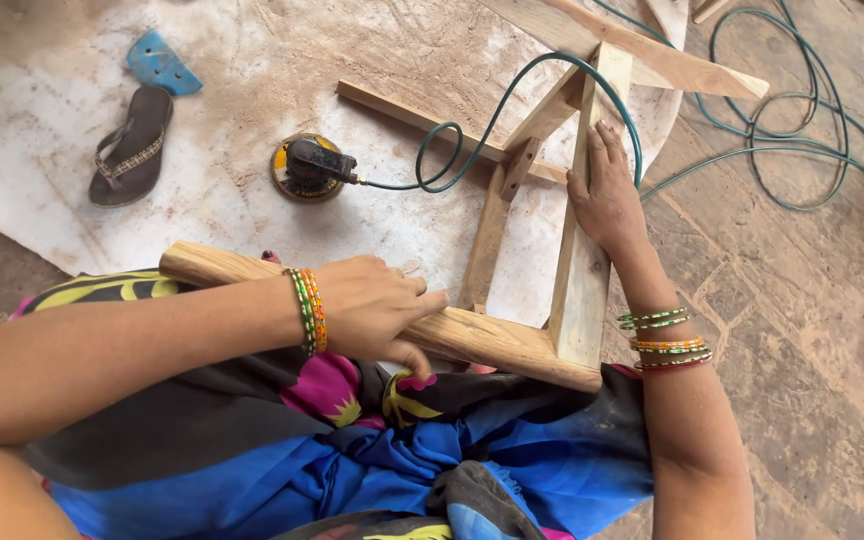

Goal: The person uses a power sander to smooth various surfaces of a wooden furniture frame, applying the tool to the legs and joints while holding the frame steady by hand.

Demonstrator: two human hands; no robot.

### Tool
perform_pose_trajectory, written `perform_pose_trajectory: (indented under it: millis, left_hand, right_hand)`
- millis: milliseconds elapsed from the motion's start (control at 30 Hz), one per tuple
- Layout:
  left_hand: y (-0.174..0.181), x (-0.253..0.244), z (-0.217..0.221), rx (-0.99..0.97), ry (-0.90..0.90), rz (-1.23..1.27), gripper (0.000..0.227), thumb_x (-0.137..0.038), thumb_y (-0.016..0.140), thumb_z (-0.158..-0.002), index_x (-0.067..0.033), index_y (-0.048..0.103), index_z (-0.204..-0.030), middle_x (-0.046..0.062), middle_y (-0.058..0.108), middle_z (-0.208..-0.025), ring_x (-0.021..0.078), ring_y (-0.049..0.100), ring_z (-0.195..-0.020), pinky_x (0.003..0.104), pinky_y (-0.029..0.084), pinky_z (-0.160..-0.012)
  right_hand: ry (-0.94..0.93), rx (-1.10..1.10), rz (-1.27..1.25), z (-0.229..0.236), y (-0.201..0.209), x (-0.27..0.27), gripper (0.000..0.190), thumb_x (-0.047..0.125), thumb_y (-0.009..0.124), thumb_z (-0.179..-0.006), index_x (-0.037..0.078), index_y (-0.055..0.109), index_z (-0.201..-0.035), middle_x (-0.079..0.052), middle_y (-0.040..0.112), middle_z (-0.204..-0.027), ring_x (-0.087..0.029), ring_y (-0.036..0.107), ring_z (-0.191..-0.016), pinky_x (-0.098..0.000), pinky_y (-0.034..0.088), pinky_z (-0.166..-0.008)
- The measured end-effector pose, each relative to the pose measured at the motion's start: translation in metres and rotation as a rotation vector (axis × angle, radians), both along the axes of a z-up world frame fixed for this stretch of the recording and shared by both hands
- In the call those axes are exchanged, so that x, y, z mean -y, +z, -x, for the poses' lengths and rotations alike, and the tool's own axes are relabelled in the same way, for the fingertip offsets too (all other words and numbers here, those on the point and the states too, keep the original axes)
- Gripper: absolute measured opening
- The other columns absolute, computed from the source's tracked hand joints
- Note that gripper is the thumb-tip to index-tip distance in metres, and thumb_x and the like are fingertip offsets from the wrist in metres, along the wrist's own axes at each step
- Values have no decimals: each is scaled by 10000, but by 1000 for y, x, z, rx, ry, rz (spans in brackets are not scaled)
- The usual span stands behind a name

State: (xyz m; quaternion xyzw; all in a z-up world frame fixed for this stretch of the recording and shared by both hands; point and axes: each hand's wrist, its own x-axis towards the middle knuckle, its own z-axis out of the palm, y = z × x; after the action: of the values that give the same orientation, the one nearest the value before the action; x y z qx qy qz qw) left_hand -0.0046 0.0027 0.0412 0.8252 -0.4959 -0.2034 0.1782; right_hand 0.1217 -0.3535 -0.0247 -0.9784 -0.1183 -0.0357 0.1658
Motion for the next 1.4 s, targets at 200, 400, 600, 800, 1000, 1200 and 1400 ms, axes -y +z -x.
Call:
perform_pose_trajectory:
  millis: [200, 400, 600, 800, 1000, 1200, 1400]
  left_hand:
    - [-14, 3, 4, 75, 16, -120, 759, -251, 824, -692, -72, 478, -1344, 165, 670, -944, 366, 701, -856, 495, 558, -709]
    - [-18, 5, 0, 85, -25, -73, 512, -93, 728, -737, -53, 518, -1201, 144, 673, -914, 368, 704, -817, 499, 558, -667]
    - [-20, 1, 2, 118, -8, -47, 490, -112, 698, -760, -33, 523, -1211, 149, 676, -881, 364, 698, -806, 497, 547, -668]
    - [-27, -6, 23, 378, 181, 39, 292, -105, 614, -789, -58, 576, -1075, 139, 668, -888, 305, 697, -796, 431, 530, -665]
    - [-29, -12, 27, 309, 240, 39, 173, -100, 589, -834, -63, 567, -1001, 126, 670, -877, 297, 695, -809, 427, 527, -682]
    - [-31, 6, 23, 287, 212, 42, 118, -102, 591, -845, -40, 580, -944, 152, 682, -866, 319, 701, -821, 442, 557, -705]
    - [-35, 11, 23, 247, 202, 62, 139, -113, 598, -842, -28, 581, -951, 163, 690, -863, 336, 702, -813, 451, 558, -710]
  right_hand:
    - [-19, -16, 3, -1, 1, 0, 654, 222, 572, -1001, -42, 347, -1555, -216, 289, -1657, -384, 253, -1541, -440, 245, -1249]
    - [-37, -36, -10, 1, 4, 0, 667, 232, 575, -992, -21, 344, -1564, -200, 294, -1652, -368, 271, -1532, -430, 257, -1238]
    - [0, -7, 71, -6, 2, 3, 662, 201, 572, -987, -48, 345, -1557, -227, 303, -1651, -381, 281, -1536, -433, 272, -1245]
    - [-9, -15, 105, -5, 7, -3, 674, 181, 582, -957, -55, 354, -1547, -226, 327, -1630, -377, 308, -1516, -425, 280, -1235]
    - [-11, -30, 106, -5, 13, -7, 696, 158, 592, -909, -72, 366, -1527, -245, 339, -1615, -396, 329, -1487, -429, 302, -1211]
    - [40, 24, 72, -4, 8, 0, 651, 166, 581, -970, -86, 374, -1533, -261, 350, -1611, -405, 324, -1499, -441, 298, -1224]
    - [36, 30, 104, -2, 6, 1, 646, 171, 586, -975, -97, 373, -1523, -271, 344, -1606, -414, 317, -1487, -450, 289, -1209]
